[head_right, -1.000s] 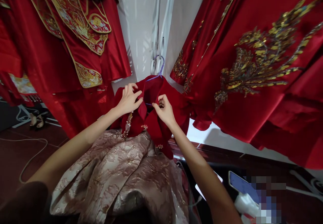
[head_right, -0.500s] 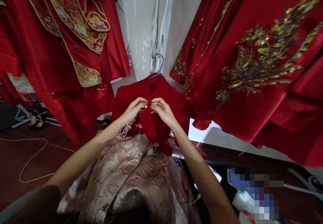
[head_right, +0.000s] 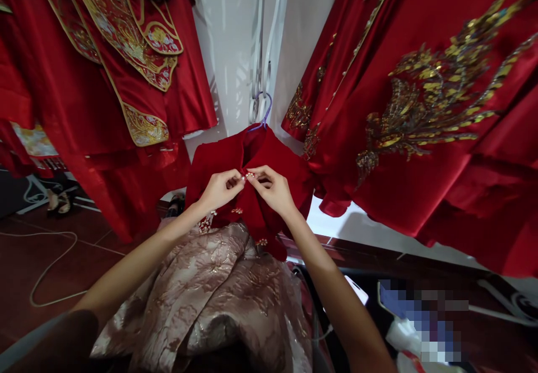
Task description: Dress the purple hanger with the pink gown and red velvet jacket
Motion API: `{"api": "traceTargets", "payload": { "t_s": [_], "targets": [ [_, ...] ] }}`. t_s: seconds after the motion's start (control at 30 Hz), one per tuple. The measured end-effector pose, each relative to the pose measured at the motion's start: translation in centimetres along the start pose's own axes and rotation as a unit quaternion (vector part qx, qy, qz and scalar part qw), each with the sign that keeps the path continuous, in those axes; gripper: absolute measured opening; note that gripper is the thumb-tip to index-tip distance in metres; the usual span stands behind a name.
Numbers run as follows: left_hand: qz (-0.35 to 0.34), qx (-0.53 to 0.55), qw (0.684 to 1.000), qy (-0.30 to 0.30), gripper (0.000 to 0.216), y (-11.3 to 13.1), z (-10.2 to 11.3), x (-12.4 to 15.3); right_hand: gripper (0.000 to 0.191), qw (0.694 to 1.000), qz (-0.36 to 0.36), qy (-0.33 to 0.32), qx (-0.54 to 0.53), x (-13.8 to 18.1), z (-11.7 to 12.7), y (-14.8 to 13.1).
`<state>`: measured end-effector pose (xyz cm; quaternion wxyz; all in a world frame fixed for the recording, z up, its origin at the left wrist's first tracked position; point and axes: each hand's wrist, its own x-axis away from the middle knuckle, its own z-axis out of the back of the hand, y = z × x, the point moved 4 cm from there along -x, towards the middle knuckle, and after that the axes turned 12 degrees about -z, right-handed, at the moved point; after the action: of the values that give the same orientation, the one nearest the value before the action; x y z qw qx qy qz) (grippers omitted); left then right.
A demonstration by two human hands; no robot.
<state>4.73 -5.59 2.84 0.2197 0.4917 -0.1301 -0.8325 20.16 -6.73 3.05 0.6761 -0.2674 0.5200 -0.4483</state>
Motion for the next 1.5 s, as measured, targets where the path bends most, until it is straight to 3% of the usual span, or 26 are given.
{"api": "traceTargets", "payload": {
  "t_s": [0.43, 0.7, 1.1, 1.27, 1.37, 1.5],
  "targets": [
    [-0.061, -0.123, 0.989, -0.059, 0.019, 2.0, 0.2, -0.6, 0.031, 0.999, 0.008, 0.029, -0.024, 0.6, 0.2, -0.1],
    [-0.098, -0.165, 0.975, -0.109, 0.020, 2.4, 0.6, -1.3, 0.041, 1.000, 0.005, 0.012, -0.022, 0.4, 0.2, 0.0],
    [-0.141, -0.198, 0.955, -0.170, 0.018, 2.5, 0.1, -1.8, 0.038, 1.000, 0.004, -0.003, -0.016, 0.2, 0.2, 0.3],
    [-0.071, -0.126, 0.983, -0.117, 0.022, 1.4, -1.0, -1.2, 0.033, 0.999, 0.001, 0.036, 0.035, 0.4, -0.6, 0.5],
    [-0.022, 0.012, 0.997, -0.071, 0.030, 0.3, -2.1, -0.6, 0.051, 0.998, 0.023, 0.030, 0.047, 1.0, -1.4, 0.9],
    [-0.001, 0.152, 0.987, -0.057, 0.032, -0.8, -3.6, 0.4, 0.068, 0.997, 0.029, 0.020, 0.066, 2.2, -1.3, 2.0]
  ]
}}
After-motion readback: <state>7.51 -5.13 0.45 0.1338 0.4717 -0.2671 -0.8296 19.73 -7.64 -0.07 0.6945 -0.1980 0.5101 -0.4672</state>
